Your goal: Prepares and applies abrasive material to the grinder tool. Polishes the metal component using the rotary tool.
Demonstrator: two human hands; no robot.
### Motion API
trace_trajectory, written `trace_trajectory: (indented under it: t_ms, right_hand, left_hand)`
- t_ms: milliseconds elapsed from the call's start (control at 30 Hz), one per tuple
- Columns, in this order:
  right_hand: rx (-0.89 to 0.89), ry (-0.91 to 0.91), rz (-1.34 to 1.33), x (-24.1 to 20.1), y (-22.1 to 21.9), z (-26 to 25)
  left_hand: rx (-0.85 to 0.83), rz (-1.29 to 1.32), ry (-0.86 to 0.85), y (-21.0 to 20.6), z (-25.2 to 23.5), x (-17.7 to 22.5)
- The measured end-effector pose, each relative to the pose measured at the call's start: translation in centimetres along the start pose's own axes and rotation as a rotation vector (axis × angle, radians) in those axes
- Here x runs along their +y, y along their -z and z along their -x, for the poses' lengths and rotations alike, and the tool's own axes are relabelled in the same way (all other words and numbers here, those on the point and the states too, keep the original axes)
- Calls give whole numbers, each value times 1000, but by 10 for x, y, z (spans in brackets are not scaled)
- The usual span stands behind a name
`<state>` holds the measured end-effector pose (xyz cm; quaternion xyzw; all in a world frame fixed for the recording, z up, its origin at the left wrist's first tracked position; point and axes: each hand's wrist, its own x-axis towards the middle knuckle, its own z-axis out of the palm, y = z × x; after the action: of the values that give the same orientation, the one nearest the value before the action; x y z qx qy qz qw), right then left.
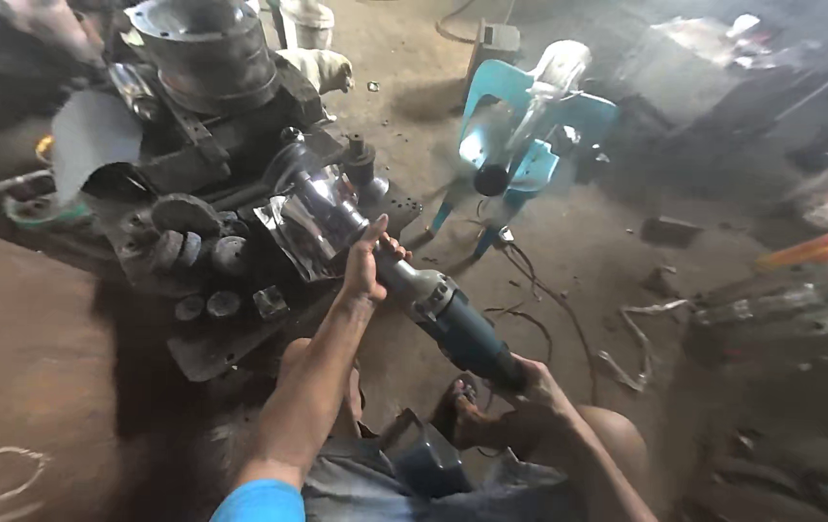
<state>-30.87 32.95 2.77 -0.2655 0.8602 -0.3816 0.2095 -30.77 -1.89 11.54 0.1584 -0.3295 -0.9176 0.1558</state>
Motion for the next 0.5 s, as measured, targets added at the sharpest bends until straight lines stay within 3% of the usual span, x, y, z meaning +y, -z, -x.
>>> trace_trajectory:
  t_ms: [133, 233, 500]
  right_hand:
    - [55, -89, 10, 4, -5, 5]
    - [69, -167, 11, 13, -23, 15]
    - [72, -206, -14, 26, -47, 5]
  left_hand:
    - [-82, -64, 57, 11, -11, -26]
    - [-32, -24, 133, 22, -15, -48]
    - [-17, -113, 174, 26, -32, -49]
